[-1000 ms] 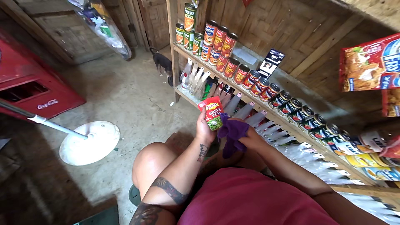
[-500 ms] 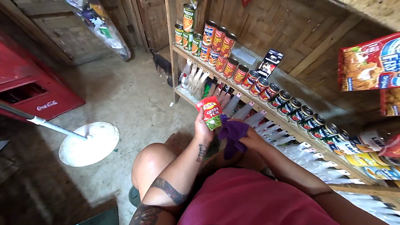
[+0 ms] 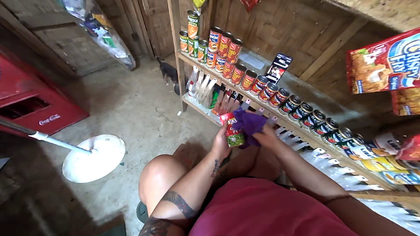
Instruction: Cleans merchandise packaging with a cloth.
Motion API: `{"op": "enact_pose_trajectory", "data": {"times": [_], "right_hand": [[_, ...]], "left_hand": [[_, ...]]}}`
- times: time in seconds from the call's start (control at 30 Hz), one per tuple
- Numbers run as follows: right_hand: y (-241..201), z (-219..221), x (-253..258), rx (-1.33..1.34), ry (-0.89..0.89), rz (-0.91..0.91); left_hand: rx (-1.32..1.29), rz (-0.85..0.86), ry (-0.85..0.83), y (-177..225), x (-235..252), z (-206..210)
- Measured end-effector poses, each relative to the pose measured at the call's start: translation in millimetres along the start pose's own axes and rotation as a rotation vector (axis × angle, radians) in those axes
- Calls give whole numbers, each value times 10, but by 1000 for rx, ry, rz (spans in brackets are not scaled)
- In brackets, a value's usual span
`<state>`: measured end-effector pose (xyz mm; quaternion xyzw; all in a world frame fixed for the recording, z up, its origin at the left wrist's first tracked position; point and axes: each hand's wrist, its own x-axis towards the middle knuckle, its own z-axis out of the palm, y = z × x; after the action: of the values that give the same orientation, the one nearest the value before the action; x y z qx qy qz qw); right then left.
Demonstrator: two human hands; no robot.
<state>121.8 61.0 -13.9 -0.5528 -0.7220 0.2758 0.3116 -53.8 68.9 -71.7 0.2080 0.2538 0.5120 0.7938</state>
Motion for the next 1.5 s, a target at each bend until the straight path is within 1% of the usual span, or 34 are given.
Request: {"op": "enact_pose_trajectory", "data": {"times": [0.07,0.13,0.2,0.27,0.43,0.47,0.53,0.63,0.73,1.23,1.37,1.43,1.5], "right_hand": [[68,156,-7,-43,-43,-90],[132,253,-12,-97,-129,-134],[142,317,-56,-132,-122,-125],[129,322,-85,-143,-120,-155],[176,310,-108,-102,-162,-194],[175,316,-119,-88,-165,-200],[153,324,-148,-72,-177,-172],[113,314,-163,-56,-217,-125],[127,323,-162,-28,-211,-152],[122,348,-216,4,-222,-103],[131,347,-229,27,-239,-94],[152,337,-225,46,-249,-101],[135,271,-197,43,-300,-90]], "left_hand": [[15,-12,4,-22,-8,-5],[10,5,37,-23,8,-23],[1,39,27,-29,33,-62],[1,55,19,-12,24,-62],[-39,85,9,-9,39,-106],[-57,79,31,-5,43,-111],[-102,69,91,7,57,-113],[-161,85,121,26,71,-112],[-171,101,124,53,62,-101],[-149,254,140,115,98,-165],[-144,256,157,168,82,-156],[-188,277,139,176,104,-163],[-231,301,146,172,141,-170]]}}
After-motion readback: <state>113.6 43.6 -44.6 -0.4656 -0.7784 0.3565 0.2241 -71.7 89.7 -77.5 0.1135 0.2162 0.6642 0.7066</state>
